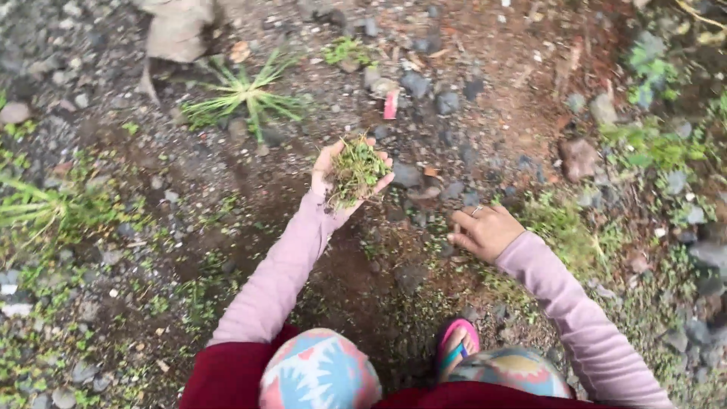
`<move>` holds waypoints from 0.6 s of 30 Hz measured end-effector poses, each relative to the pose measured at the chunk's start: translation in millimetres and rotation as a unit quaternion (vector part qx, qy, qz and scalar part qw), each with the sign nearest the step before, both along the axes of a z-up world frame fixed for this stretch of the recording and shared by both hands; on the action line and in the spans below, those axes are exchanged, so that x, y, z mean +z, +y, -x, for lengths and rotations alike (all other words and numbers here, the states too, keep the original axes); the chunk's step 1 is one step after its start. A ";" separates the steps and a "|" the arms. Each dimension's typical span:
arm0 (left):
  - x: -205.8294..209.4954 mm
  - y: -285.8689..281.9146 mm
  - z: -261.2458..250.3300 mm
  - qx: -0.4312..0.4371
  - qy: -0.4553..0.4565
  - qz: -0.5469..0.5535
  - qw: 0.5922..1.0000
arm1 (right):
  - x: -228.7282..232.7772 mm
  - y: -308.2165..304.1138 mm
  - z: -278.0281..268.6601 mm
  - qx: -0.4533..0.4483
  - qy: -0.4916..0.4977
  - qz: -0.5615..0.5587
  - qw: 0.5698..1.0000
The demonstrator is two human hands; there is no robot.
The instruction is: Picking small weeds and grass from rocky soil by hand.
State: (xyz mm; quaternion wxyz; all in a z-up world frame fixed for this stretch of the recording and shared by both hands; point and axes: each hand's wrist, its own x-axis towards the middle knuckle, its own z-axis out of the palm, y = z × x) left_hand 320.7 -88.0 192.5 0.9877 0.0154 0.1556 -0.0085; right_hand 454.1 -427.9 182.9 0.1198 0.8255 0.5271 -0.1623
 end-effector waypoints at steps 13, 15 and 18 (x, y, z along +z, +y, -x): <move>7.5 -320.7 -215.1 -0.191 0.011 -0.206 0.960 | 14.8 -320.1 -49.1 -0.254 0.105 -0.263 0.925; -39.7 -373.7 -225.2 -0.212 -0.040 -0.421 0.881 | -14.4 -366.5 -44.8 -0.317 0.134 -0.316 0.884; -21.8 -448.2 -207.9 -0.245 -0.231 -0.860 0.384 | -50.4 -409.1 -36.2 -0.376 0.167 -0.331 0.849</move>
